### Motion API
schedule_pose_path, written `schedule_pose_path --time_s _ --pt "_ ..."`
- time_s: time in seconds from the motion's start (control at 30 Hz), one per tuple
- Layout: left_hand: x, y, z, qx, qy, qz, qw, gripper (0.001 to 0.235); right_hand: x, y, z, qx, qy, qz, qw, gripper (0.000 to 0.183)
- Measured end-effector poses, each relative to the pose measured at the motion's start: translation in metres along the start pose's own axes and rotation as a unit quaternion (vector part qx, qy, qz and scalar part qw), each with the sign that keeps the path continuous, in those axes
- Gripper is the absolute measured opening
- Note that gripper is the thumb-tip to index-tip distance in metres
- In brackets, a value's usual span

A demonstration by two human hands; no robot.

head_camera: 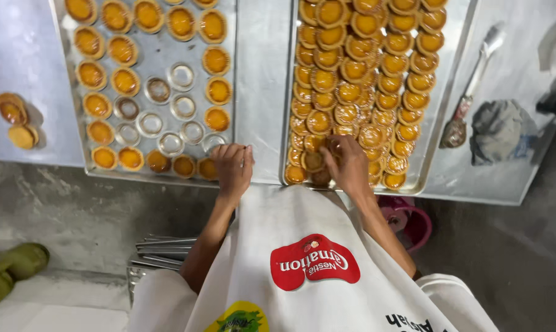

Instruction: The person picks up individual custard tarts from baking trays and places them into small metal tins.

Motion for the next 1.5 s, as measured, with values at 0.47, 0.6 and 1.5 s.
schedule_pose_path --time_s 0.47,0.6,1.5 --pt "0.223 -0.002 0.160 -0.099 -0.129 0.163 0.973 0.055 0.250 -0.042 -0.240 0.056 0.270 0.458 0.845 0.031" --pt "0.282 -0.045 0.184 -0.079 -0.176 0.152 0.969 0.068 0.240 -0.045 -0.264 0.078 0.283 0.429 0.854 0.036" --pt "0.295 -0.106 0.138 0.065 -0.099 0.024 0.993 0.047 0.214 -0.126 -0.256 0.040 0.269 0.179 0.946 0.054"
Point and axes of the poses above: each hand's wrist, its own y-axis away from the middle knuckle, its own z-axis out of the back of the hand, x = y × z, the point moved 9 cm from there along -y, towards the middle knuckle, and after that the axes turned 1 degree about -x, right-handed, at the moved point
